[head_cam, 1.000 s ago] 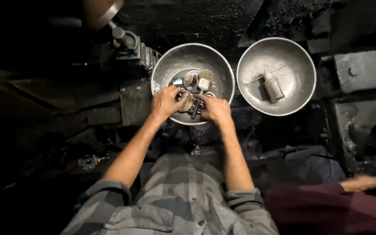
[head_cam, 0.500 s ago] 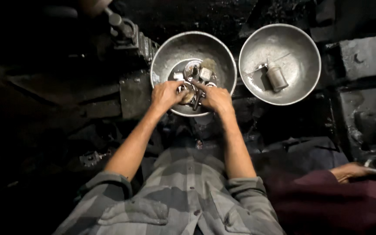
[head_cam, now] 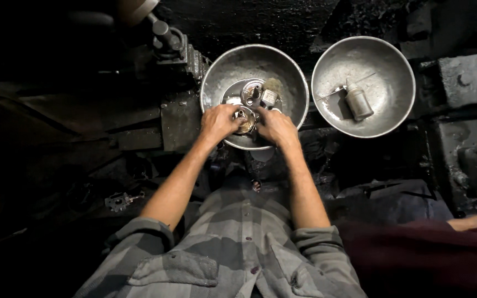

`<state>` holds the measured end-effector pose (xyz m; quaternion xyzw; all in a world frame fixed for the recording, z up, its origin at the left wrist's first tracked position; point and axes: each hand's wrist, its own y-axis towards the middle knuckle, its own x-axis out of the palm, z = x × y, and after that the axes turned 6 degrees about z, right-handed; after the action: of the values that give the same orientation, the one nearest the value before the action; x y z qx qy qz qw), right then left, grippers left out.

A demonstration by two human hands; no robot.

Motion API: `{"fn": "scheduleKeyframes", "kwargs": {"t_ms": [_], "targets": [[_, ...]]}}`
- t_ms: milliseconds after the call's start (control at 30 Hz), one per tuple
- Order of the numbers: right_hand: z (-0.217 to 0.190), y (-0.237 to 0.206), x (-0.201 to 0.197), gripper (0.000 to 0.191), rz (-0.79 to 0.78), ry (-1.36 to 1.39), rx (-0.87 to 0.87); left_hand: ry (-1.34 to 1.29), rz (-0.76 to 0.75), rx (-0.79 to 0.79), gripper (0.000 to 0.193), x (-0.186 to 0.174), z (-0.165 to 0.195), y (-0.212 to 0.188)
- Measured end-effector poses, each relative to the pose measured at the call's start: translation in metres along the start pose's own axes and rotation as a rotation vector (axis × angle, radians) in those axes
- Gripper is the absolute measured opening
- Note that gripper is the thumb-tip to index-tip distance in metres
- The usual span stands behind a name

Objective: The person washes small metal parts in a basin of liquid, moving them around by hand, then holds a metal part against a spinning bench grinder to grind its surface, repositioning the part repeatedly while grinding.

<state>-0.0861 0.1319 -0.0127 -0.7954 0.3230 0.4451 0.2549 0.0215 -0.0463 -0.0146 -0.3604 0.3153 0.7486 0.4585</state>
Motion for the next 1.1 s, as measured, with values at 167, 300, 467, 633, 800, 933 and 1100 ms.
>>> {"fn": "scheduleKeyframes", "kwargs": {"t_ms": [167, 300, 467, 633, 800, 933, 1100], "targets": [[-0.005, 0.009, 0.004, 0.041, -0.071, -0.092, 0.004, -0.008, -0.034, -0.033, 0.035, -0.002, -0.003, 0.001], [-0.003, 0.01, 0.003, 0.033, -0.129, 0.003, -0.021, -0.004, -0.038, -0.031, 0.038, 0.0, -0.005, 0.002], [-0.014, 0.006, -0.005, 0.037, -0.029, 0.084, 0.038, -0.022, -0.002, -0.035, 0.037, 0.004, -0.01, 0.002], [-0.013, 0.003, 0.001, 0.036, 0.015, 0.007, 0.007, -0.027, -0.006, -0.031, 0.038, 0.009, -0.015, 0.0], [-0.001, 0.006, 0.008, 0.031, -0.037, -0.027, 0.024, -0.09, 0.037, 0.019, 0.038, 0.01, -0.012, -0.001], [-0.005, 0.002, 0.005, 0.029, -0.006, -0.045, -0.005, -0.094, 0.121, 0.011, 0.036, 0.006, -0.008, -0.004], [-0.016, -0.008, -0.005, 0.055, 0.022, -0.005, 0.033, -0.125, 0.153, -0.006, 0.032, 0.009, -0.007, -0.006]]}}
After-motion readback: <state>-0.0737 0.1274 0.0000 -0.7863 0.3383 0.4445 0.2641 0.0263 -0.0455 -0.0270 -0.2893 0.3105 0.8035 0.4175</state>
